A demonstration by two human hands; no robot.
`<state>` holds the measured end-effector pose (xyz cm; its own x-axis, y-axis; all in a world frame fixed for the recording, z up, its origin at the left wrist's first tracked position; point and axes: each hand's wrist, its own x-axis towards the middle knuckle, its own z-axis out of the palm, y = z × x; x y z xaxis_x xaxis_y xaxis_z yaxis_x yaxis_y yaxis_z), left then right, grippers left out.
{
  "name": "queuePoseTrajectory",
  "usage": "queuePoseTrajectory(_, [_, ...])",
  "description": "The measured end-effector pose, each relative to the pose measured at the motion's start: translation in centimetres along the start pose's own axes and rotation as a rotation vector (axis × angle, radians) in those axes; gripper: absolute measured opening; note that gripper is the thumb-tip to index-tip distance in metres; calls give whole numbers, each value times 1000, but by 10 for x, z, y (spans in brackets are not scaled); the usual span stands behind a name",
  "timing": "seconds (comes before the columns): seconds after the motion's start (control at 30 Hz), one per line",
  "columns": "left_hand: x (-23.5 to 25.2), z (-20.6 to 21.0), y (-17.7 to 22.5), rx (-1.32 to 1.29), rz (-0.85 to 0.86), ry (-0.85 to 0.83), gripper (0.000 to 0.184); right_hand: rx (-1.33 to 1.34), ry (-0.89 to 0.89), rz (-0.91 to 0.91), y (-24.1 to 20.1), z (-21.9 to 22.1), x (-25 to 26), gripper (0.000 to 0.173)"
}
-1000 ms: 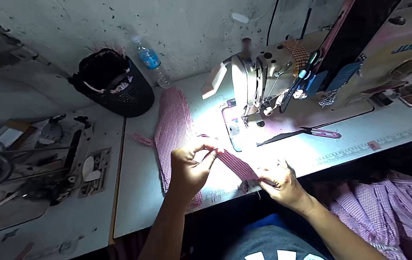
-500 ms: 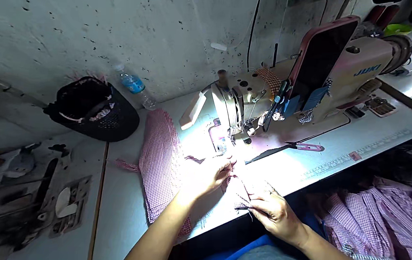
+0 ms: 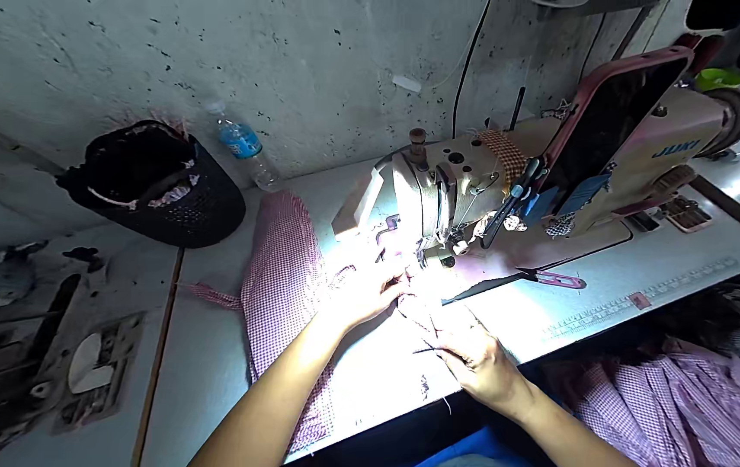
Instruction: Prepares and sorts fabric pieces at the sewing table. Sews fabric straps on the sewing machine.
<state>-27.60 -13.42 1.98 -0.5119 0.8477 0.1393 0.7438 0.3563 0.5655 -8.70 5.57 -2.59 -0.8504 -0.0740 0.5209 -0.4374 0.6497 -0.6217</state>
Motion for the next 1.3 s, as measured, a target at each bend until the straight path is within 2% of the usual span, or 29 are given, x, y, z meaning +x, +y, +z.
queuePoseTrajectory(0.2, [17, -11, -6, 42, -21, 45, 18, 29, 4, 12, 14, 2, 26, 17])
queuePoseTrajectory(0.33, [20, -19, -11, 69, -18, 144, 19, -5, 7, 20, 24, 6, 41, 19])
queuePoseTrajectory(0.47, [-3, -39, 21, 103, -78, 318, 14, 21, 3, 9, 32, 8, 56, 17])
queuePoseTrajectory(0.53, [-28, -44, 42, 83, -26, 354, 15, 16, -2, -17, 35, 6, 62, 23])
queuePoseTrajectory(0.6, [-57, -36, 65, 29, 67, 344, 22, 1, 9, -50, 39, 5, 65, 24])
queuePoseTrajectory(0.73, [-94, 14, 114, 168, 105, 305, 24, -20, -19, -78, 46, 6, 68, 22])
queuePoseTrajectory(0.87, [-88, 54, 116, 176, 225, 358, 21, -46, -65, -112, 48, 3, 66, 19])
queuePoseTrajectory(1.0, [-88, 59, 116, 180, 158, 494, 23, 14, -130, -168, 42, -6, 52, 21])
queuePoseTrajectory(1.13, [-85, 49, 116, 39, 86, 599, 21, 193, -152, -177, 13, -20, 46, 15])
queuePoseTrajectory(1.23, [-77, 39, 116, -182, 46, 661, 12, 346, -153, -129, -11, -28, 49, 13])
queuePoseTrajectory(1.3, [-72, 34, 115, -294, 49, 682, 19, 395, -130, -104, -18, -31, 53, 12])
